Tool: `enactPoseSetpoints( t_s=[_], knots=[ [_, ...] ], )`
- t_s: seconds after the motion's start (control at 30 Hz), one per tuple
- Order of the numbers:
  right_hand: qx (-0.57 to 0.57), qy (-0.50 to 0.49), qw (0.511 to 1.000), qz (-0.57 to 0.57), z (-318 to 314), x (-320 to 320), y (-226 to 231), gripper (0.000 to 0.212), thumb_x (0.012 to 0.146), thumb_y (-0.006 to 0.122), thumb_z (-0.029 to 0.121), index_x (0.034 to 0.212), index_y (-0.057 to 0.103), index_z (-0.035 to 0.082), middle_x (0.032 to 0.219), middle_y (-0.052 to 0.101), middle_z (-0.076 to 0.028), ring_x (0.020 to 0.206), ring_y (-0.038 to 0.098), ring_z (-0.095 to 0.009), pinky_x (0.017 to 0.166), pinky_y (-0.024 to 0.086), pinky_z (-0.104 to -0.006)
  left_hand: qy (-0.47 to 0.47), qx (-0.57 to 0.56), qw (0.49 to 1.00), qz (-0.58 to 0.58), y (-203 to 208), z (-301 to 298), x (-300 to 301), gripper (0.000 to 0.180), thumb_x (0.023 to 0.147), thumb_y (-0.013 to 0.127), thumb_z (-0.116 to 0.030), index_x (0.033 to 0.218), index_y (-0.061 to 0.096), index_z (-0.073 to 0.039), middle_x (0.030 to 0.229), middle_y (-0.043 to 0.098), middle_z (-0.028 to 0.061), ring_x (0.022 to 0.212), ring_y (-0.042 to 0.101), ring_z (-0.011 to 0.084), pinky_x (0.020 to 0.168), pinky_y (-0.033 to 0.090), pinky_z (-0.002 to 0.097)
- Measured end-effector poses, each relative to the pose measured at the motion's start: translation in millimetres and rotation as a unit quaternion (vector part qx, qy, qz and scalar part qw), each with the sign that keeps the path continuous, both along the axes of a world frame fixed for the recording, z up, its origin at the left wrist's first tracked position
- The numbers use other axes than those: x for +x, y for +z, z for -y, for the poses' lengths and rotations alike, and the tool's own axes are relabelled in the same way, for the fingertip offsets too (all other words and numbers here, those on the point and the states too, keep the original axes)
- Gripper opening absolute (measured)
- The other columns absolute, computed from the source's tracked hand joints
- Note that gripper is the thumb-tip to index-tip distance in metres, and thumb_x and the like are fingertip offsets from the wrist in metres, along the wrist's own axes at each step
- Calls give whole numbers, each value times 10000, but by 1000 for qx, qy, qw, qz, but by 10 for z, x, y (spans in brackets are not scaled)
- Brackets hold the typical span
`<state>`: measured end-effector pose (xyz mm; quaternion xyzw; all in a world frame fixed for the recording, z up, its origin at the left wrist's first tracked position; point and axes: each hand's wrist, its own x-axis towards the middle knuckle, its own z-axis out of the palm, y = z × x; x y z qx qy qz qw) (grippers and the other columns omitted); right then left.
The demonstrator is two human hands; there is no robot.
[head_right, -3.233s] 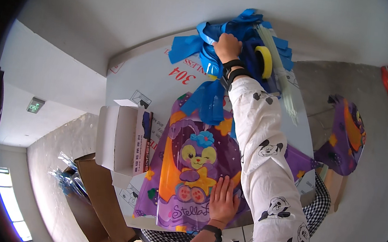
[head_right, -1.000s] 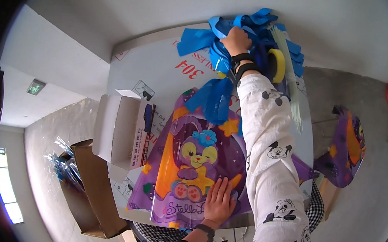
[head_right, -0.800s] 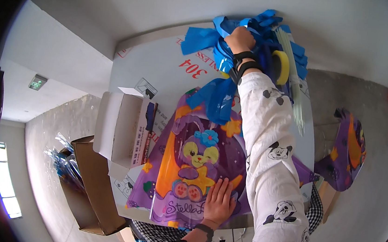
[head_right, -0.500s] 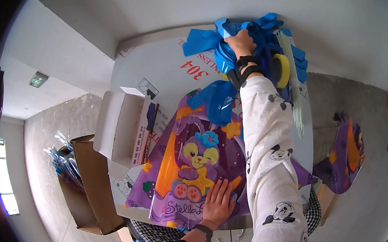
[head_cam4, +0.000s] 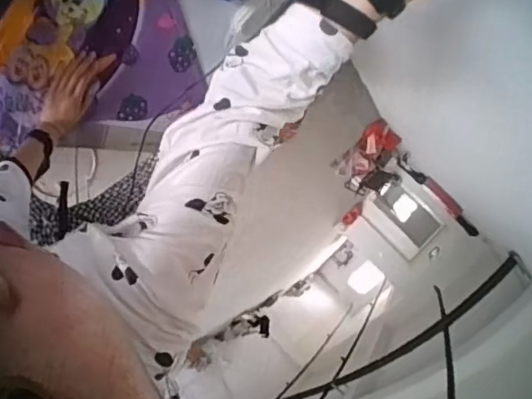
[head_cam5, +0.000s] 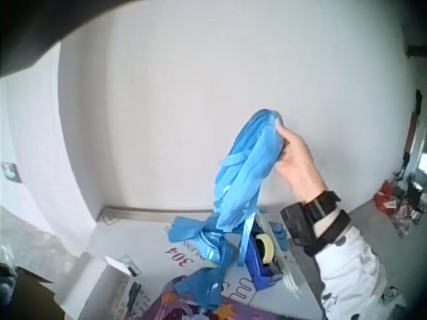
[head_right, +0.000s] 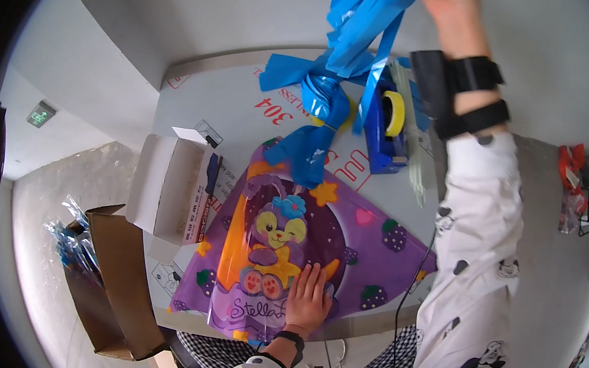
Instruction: Assembling a character-themed kite by attaching decorative blue streamers and plastic framing components.
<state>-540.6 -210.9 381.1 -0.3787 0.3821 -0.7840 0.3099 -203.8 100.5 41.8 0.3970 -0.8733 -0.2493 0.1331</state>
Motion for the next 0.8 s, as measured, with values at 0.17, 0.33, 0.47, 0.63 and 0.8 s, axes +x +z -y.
enactPoseSetpoints(
  t_s=[0.17,0.33,0.47,0.63,0.8],
  knots=[
    [-101,-4,990,-94,-1678,523,1035,282,913,637,218,1106,620,13,1067,647,-120,1031,599,-225,922,480,-377,-3,-29,999,-35,51,-54,-102,544,859,519,-216,1373,470,-46,1483,410,102,1391,359,258,1137,284,432],
    [-23,-111,979,-168,-3550,1235,1286,498,964,582,299,1387,463,65,1396,492,-166,1278,485,-284,1111,368,-447,-10,-55,997,-54,12,-95,-76,549,862,520,-222,1373,452,-32,1472,411,117,1395,344,263,1145,264,439],
    [88,-276,955,-59,-5405,1317,793,549,930,643,326,1325,487,-22,1300,574,-149,1170,559,-301,1038,429,-428,6,-85,990,-114,-18,-118,-51,505,832,574,-175,1306,474,-34,1371,466,139,1329,400,316,1106,318,462],
    [253,-199,944,-67,-5894,2452,269,702,824,702,407,1312,442,-25,1232,577,-137,1054,616,-260,909,511,-342,17,-88,992,-84,18,-100,88,473,820,605,-172,1252,495,-12,1293,521,151,1282,439,334,1097,329,460],
    [228,-63,967,93,-6206,2891,-32,660,754,796,222,1268,455,-13,1101,625,-115,975,609,-177,849,481,-286,113,104,914,-375,1166,-698,433,365,873,614,-101,1204,493,-3,1058,594,120,1009,590,244,916,461,372]
  ],
)
